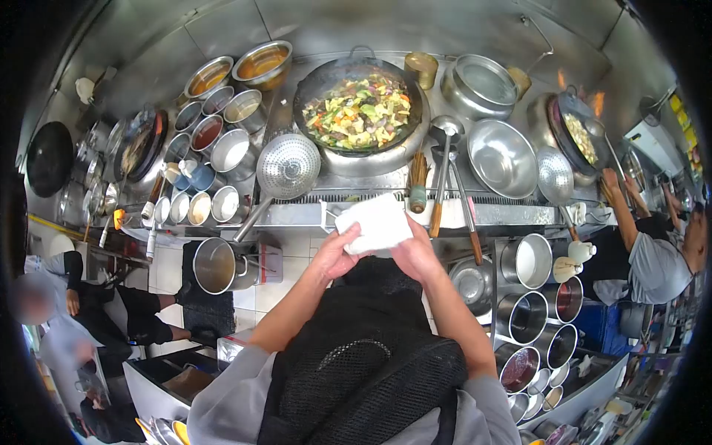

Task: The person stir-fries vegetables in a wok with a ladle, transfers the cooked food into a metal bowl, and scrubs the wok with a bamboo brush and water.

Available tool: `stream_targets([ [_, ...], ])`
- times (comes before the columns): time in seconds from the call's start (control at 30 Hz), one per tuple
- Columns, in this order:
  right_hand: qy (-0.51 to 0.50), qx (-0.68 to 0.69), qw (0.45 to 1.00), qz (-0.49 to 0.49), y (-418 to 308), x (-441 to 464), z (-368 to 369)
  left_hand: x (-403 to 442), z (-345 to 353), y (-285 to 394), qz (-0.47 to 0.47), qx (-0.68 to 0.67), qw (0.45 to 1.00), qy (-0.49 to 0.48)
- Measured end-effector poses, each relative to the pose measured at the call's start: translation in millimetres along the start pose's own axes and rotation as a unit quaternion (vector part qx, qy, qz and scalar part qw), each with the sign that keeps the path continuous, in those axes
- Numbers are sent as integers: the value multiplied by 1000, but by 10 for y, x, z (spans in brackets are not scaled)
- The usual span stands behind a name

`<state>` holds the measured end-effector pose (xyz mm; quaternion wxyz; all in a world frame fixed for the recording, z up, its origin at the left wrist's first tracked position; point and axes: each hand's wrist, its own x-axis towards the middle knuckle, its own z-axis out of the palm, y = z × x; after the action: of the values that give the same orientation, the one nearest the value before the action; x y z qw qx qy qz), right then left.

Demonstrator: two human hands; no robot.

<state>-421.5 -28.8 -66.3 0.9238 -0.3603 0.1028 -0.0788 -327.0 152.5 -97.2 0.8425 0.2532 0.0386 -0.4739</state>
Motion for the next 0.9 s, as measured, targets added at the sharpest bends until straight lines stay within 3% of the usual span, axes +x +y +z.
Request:
stream_targets([
  [0.03, -72, -32, 996, 41, -152, -104, -37, 63, -67, 11, 4, 128, 992, 7],
  [0.1, -106, -36, 990, 83, -311, -247, -275, 61, -4, -2, 19, 165, 986, -6],
  [0.17, -138, 82, 979, 122, -443, -343, -284, 112, -12, -39, 23, 227, 973, 22],
  [0.2, -60, 110, 983, 137, -459, -360, -233, 182, -77, -51, 22, 253, 967, 34],
  [0.23, -65, 113, 982, 134, -392, -287, -324, 222, -68, -39, 24, 259, 965, 34],
  [0.3, 96, -135, 982, 96, -191, -141, -476, 267, -74, -37, 41, 379, 922, 71],
  [0.33, 106, -133, 983, 66, -141, -86, -467, 328, -99, -65, 40, 384, 920, 70],
  [0.37, 104, -129, 984, 62, -108, -15, -454, 414, -114, -111, 82, 368, 924, 70],
  [0.43, 184, -322, 926, -70, -95, 99, -199, 541, 1, -226, 126, 356, 923, 70],
  [0.47, 168, -388, 902, -86, -12, 153, -106, 610, 120, -327, 165, 322, 928, 85],
  [0.5, 75, -472, 872, -107, -14, 157, 66, 655, 195, -378, 204, 286, 931, 99],
  [0.57, -58, -579, 807, -96, -295, 246, 295, 724, 146, -168, 105, 132, 986, -16],
  [0.63, -38, -365, 923, -120, -677, 239, 603, 654, 287, -9, 92, 22, 995, 22],
  [0.7, -16, -222, 926, -306, -802, 413, 715, 542, 457, 79, 67, 4, 997, 44],
  [0.77, -45, -96, 905, -413, -477, 721, 824, 708, 358, 96, 46, -2, 999, -1],
  [0.8, -46, -96, 907, -407, -419, 835, 761, 771, 527, 98, 13, 23, 977, -211],
  [0.9, 22, -285, 895, -343, -277, 1085, 524, 961, 329, 216, 57, -67, 996, 4],
])
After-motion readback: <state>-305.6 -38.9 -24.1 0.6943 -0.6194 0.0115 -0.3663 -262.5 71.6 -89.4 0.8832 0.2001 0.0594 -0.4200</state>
